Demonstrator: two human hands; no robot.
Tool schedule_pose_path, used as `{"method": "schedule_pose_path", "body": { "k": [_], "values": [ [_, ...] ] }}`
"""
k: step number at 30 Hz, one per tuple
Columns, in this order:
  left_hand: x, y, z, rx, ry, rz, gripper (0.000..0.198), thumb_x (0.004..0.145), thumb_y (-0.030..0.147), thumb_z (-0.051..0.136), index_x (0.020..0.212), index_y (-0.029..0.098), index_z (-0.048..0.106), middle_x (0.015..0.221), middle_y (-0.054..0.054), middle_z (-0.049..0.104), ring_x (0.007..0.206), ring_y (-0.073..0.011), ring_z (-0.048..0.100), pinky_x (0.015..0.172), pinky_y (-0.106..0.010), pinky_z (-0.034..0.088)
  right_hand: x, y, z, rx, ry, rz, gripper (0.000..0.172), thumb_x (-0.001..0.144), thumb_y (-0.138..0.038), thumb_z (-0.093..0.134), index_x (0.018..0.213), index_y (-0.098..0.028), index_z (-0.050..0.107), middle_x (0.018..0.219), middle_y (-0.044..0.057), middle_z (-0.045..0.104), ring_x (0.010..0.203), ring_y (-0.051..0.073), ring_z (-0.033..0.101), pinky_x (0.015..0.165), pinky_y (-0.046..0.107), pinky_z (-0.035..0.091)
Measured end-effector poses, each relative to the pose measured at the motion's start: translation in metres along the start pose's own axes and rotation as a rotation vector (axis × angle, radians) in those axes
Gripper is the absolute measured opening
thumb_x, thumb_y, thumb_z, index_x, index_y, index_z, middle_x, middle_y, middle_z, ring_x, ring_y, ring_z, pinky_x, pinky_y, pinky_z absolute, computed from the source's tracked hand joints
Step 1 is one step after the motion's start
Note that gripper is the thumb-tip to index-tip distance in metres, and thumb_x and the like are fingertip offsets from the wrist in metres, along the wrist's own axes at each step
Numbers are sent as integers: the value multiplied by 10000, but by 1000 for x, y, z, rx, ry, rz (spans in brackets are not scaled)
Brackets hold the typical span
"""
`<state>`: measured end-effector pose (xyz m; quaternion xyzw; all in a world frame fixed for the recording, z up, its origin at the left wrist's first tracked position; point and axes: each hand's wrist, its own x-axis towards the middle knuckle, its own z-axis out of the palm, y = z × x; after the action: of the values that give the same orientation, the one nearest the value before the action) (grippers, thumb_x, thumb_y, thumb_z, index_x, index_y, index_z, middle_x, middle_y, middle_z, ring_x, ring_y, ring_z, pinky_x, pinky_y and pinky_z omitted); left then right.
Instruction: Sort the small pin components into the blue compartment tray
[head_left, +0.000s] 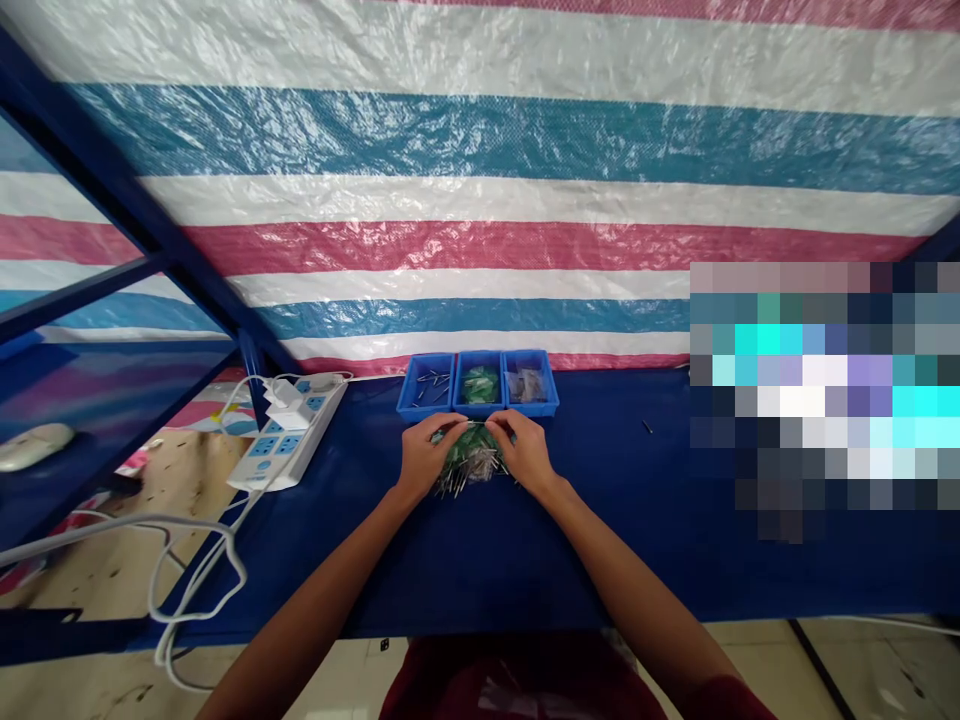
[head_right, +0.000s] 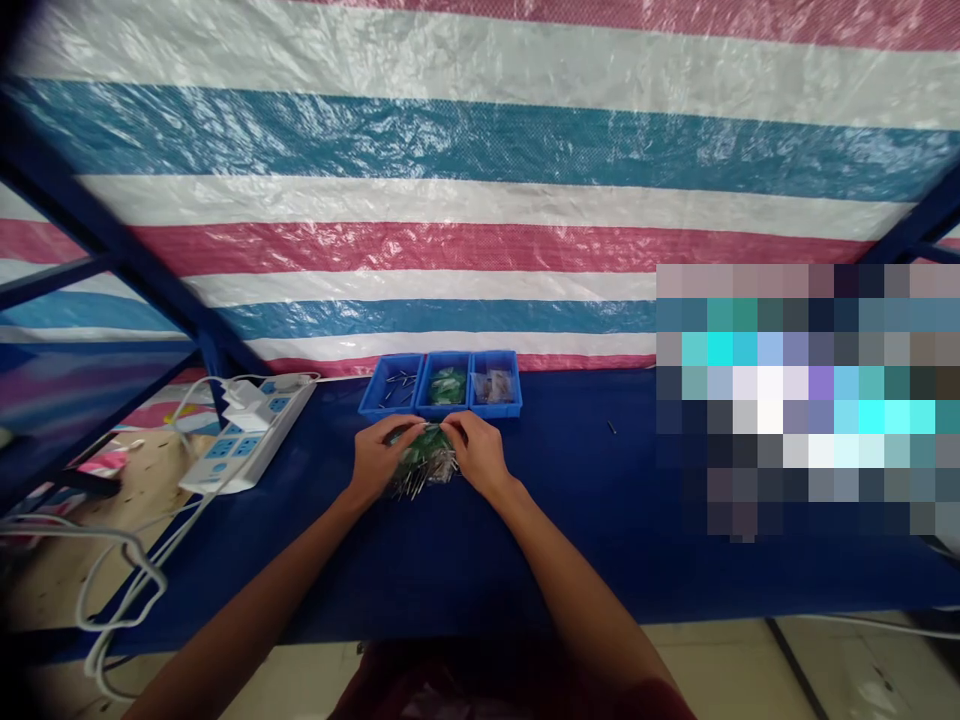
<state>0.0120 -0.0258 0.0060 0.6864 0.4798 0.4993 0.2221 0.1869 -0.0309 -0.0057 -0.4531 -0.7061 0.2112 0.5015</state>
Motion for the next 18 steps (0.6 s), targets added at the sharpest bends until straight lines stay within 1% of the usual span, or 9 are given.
{"method": "schedule_pose_path", "body": {
  "k": [3,7,14,18],
  "values": [
    [2,2,-3,72,16,51,194,841,369,624,830,202,720,823,-42,730,766,-188,671,771,-293,524,-1,-1,-1,13,-13,-47,292,953,-389,436,931,-206,663,828,55,668,707,164,610,683,275,494],
    [1,5,-4,114,32,124,180,863,343,602,831,204,712,821,-40,729,770,-182,670,797,-293,511,-2,-1,-1,25,7,-105,279,953,-363,441,921,-197,663,828,60,660,698,158,603,687,274,498],
    [-2,3,-3,135,55,164,210,882,363,571,847,202,702,845,-51,728,791,-186,666,801,-301,501,-4,0,3,-46,9,-102,278,950,-364,427,914,-204,651,811,57,647,677,159,588,673,276,491],
    [-3,2,-2,147,47,195,237,889,382,553,859,195,695,848,-59,721,759,-183,651,780,-301,496,-5,0,4,-75,19,-116,276,947,-356,427,889,-198,645,817,57,657,674,159,589,658,270,477]
  ]
}}
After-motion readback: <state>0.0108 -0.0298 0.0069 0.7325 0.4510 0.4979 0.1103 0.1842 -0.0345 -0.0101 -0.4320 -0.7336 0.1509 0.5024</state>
